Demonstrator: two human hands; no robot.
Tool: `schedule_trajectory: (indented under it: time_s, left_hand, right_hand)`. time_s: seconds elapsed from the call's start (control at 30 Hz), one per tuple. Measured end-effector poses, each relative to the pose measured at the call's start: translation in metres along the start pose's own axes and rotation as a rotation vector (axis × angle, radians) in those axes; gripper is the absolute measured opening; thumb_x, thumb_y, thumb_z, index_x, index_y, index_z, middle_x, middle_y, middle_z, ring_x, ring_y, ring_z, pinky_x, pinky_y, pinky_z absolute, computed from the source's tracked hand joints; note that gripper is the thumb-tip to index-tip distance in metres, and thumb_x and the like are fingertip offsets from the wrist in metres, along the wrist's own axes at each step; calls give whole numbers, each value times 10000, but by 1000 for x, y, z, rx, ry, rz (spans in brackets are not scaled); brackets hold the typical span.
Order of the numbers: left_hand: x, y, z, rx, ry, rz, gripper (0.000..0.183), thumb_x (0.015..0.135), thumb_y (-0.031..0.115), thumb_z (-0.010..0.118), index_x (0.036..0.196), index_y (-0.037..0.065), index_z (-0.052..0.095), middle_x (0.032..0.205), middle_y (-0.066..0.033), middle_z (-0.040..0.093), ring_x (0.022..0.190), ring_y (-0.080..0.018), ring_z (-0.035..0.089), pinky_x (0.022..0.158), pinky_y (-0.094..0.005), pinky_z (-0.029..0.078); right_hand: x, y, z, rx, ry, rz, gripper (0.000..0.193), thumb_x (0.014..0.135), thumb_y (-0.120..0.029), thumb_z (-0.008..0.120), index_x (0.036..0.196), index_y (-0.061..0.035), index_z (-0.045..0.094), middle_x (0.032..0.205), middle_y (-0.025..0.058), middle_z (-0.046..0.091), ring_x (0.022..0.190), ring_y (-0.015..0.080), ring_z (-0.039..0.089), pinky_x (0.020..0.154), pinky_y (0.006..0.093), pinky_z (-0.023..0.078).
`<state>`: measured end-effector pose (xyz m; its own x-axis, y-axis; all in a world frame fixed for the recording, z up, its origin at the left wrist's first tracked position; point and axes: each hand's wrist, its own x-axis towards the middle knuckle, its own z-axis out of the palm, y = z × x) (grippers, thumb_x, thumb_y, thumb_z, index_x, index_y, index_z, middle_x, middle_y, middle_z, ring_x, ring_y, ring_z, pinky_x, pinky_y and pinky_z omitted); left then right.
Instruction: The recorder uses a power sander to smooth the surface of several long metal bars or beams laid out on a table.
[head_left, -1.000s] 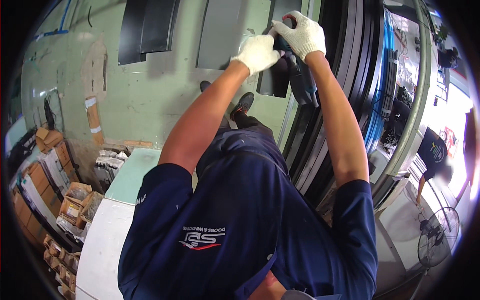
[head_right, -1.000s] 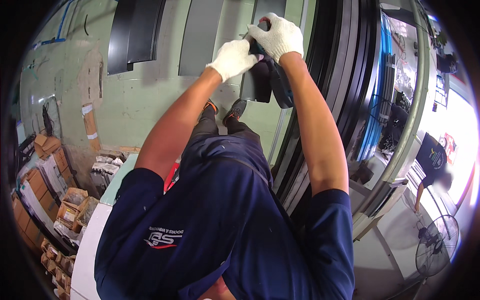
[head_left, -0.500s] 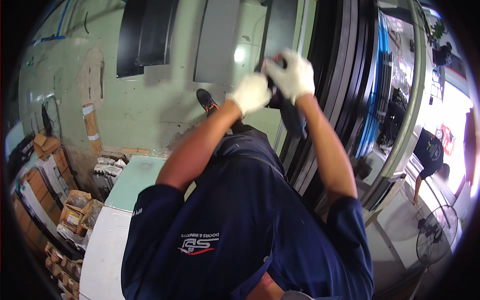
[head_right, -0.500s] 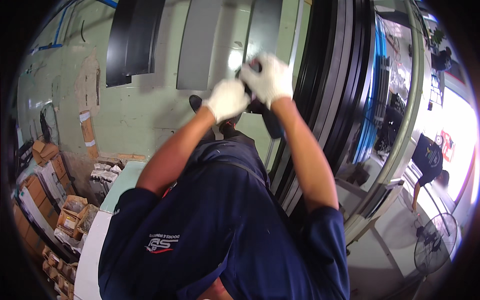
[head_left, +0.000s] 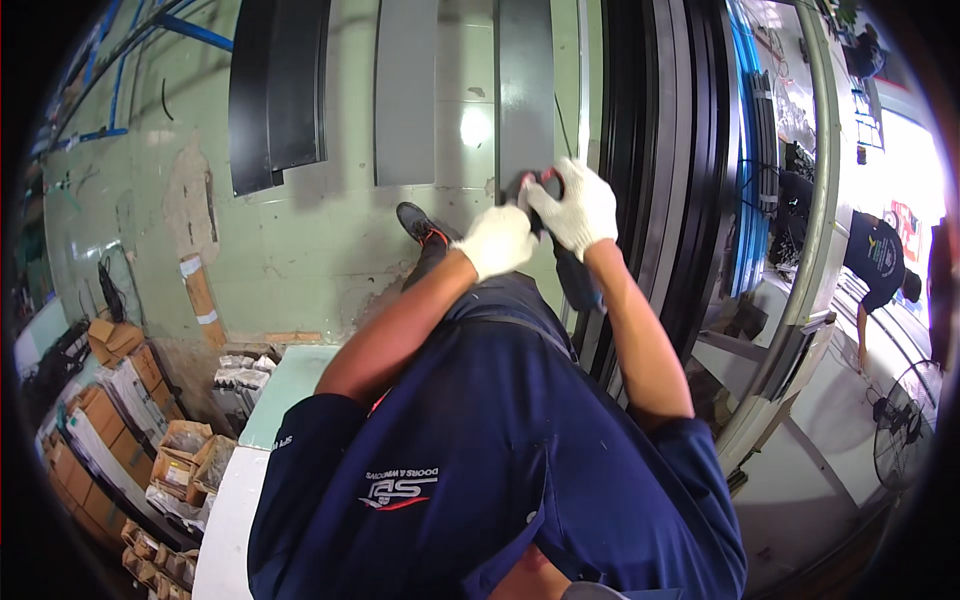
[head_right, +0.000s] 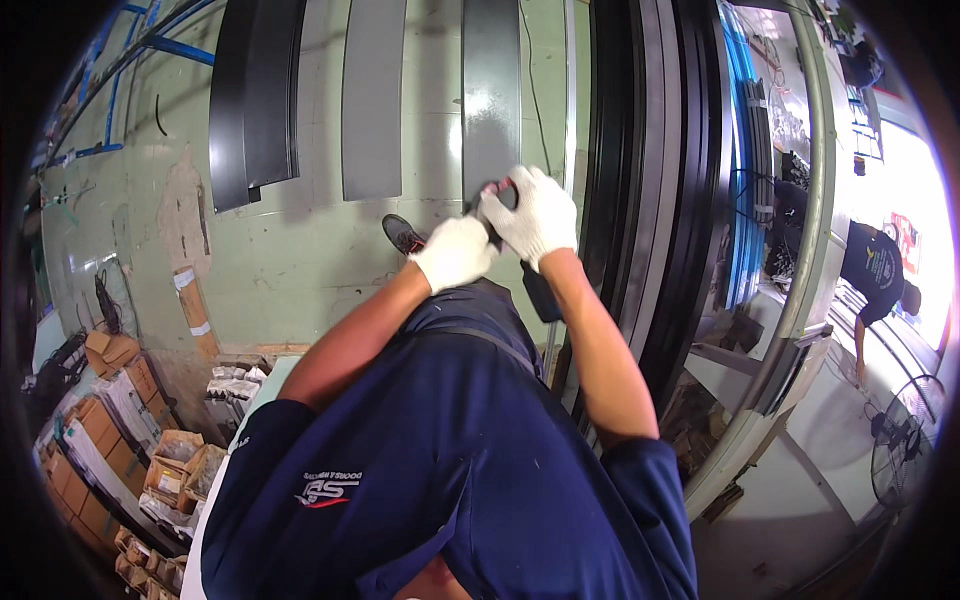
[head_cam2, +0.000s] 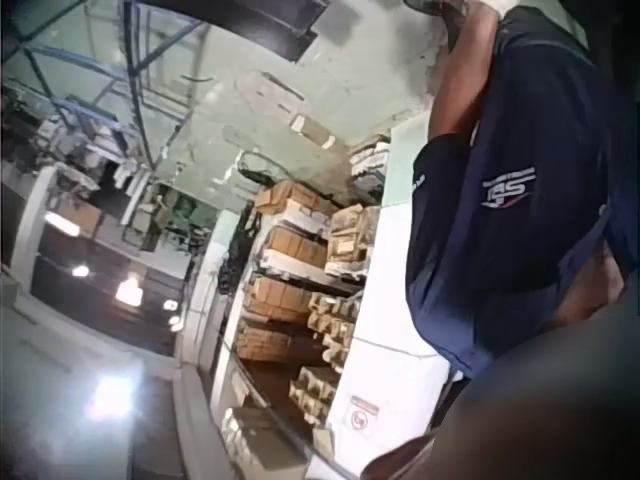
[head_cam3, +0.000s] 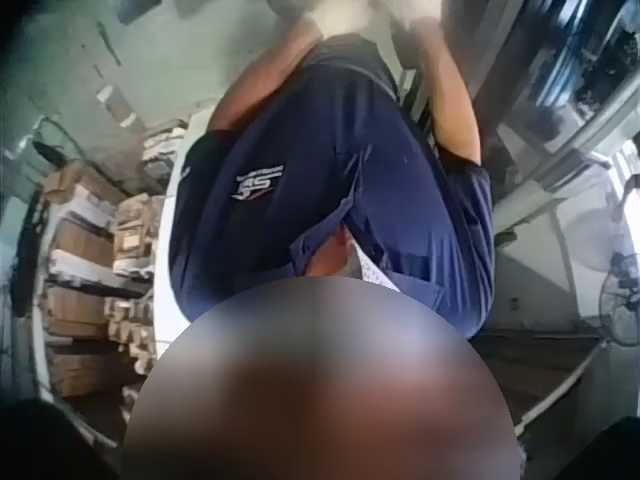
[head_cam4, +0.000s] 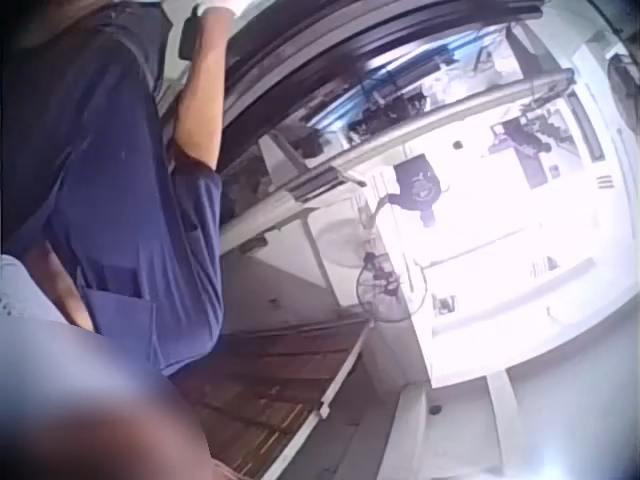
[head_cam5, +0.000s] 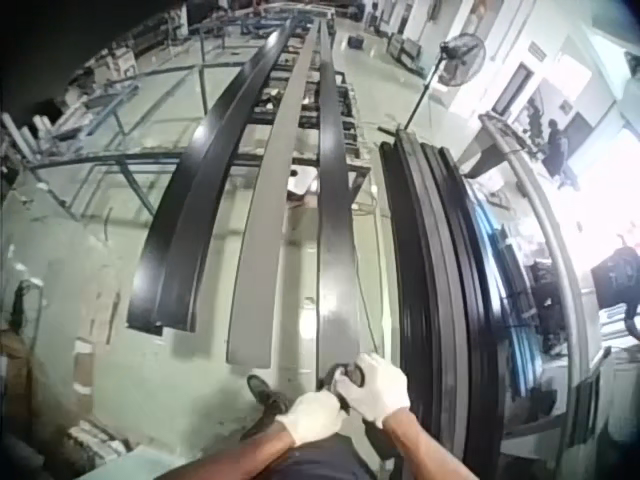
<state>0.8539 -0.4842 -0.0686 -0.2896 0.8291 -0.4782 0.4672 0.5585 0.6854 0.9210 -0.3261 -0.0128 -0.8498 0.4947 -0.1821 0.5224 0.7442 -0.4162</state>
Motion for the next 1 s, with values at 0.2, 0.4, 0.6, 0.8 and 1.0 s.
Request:
schedule_trajectory:
  time_s: [0.2, 0.4, 0.6, 0.8, 1.0]
  left_hand:
    - [48, 4, -4, 100, 132, 135, 450, 1000, 369, 763, 1025, -78, 807, 1000, -328, 804, 977, -506, 811, 927, -581, 661]
    - [113, -7, -92, 84, 129, 94, 538, 1000, 445, 796, 1207, -50, 760, 1032, -329, 807, 1041, -500, 794, 956, -578, 627]
    - [37, -34, -44, 105, 16, 81, 458, 1017, 406, 715, 1062, -37, 819, 1033, -340, 795, 998, -507, 796, 949, -583, 633]
    - [-2, -16, -3, 8, -9, -40, 465, 1012, 389, 762, 1175, -46, 772, 1087, -321, 810, 1046, -495, 802, 967, -584, 638]
    - [86, 13, -73, 129, 294, 32, 619, 979, 501, 832, 1358, 27, 705, 1183, -274, 816, 1148, -484, 778, 1006, -577, 613]
  right_hand:
    - [23, 29, -11, 31, 24, 130, 440, 956, -519, 805, 1045, -89, 767, 1110, 198, 763, 1086, 442, 756, 970, 525, 599]
    - [125, 9, -27, 6, 56, 157, 502, 902, -550, 741, 1077, -89, 832, 1144, 224, 836, 1116, 448, 796, 1000, 508, 632]
    - [49, -21, -2, 3, -26, 104, 511, 957, -536, 755, 1122, -55, 803, 1115, 236, 808, 1082, 441, 789, 987, 513, 618]
    - [-4, -16, 7, 23, -32, 104, 477, 979, -532, 767, 1047, -60, 776, 1032, 208, 747, 1054, 433, 761, 947, 521, 598]
    - [109, 12, -40, 155, -9, 175, 562, 943, -605, 768, 1153, -88, 833, 1198, 232, 839, 1141, 400, 807, 1022, 483, 624]
